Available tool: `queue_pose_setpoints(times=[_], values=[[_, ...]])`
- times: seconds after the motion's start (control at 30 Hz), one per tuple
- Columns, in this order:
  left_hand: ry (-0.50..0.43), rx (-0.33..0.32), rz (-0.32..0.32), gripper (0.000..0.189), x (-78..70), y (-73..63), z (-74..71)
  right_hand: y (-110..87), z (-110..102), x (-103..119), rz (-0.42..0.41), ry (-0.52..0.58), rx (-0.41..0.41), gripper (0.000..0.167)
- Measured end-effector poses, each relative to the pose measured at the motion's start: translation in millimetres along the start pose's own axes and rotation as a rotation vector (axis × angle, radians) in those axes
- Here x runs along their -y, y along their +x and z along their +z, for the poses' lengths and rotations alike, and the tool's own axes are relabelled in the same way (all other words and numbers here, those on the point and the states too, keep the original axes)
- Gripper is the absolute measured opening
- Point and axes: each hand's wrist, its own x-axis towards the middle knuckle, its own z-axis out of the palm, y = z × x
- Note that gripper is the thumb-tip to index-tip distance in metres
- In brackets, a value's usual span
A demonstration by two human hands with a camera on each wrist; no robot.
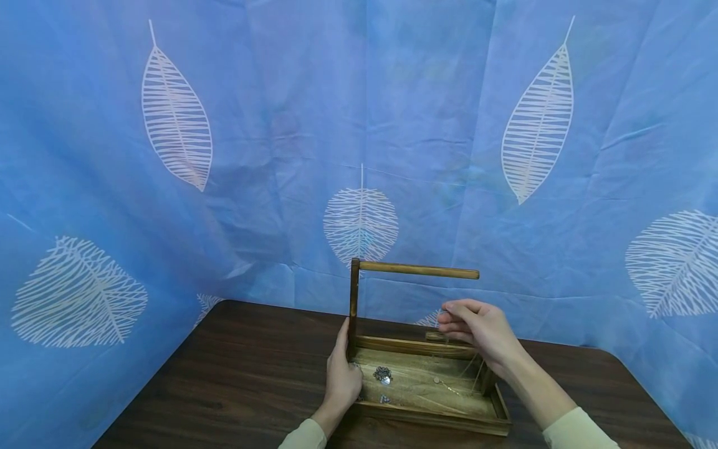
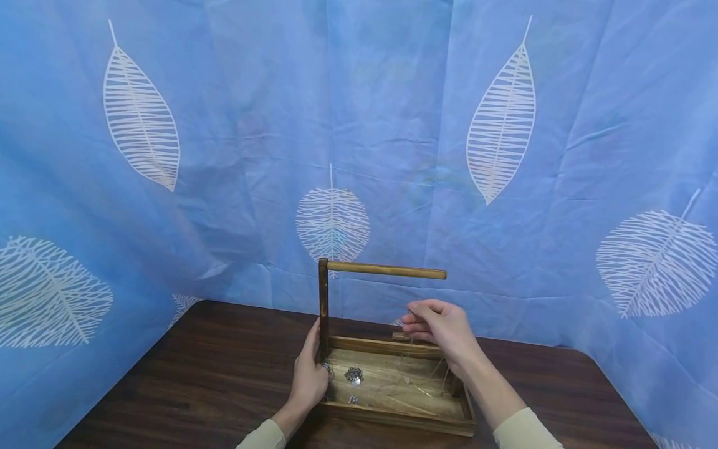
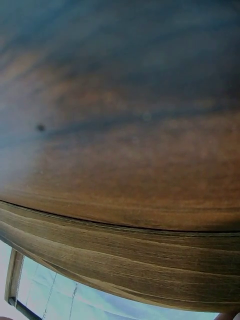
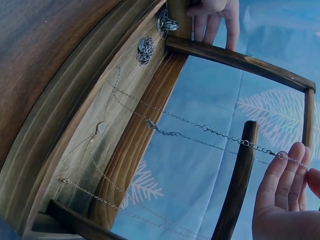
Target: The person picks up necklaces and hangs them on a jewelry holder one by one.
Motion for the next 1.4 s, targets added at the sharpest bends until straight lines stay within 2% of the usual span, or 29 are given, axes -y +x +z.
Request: queue_pose_setpoints(times=[0.4,0.53,0.8,1.03,1.2,1.4], values=[[-0.039,0.012,0.032,0.102,-1.8,1.6,-2.3,-5.3,-12,1,0.013,0.012,-0.012,0.040],[-0.060,0.048,0.016,0.102,-0.8,2.8,-4.2,-6.9,-15,2,0.017,-0.004,-0.015,0.043],[-0.105,0.137,-0.054,0.107,1.6,3.6,-9.1,-11.1,-19,-4,0.032,-0.053,-0.038,0.044],[-0.116,0.186,-0.062,0.108,-0.2,2.4,-13.8,-15.6,-23,-8,0.041,-0.077,-0.049,0.045],[-0.145,0.200,-0.058,0.107,0.1,3.3,-15.0,-19.4,-26,-15,0.042,-0.082,-0.057,0.045],[-0.173,0.184,-0.071,0.108,0.9,2.9,-15.2,-23.2,-26,-21,0.051,-0.088,-0.072,0.044]])
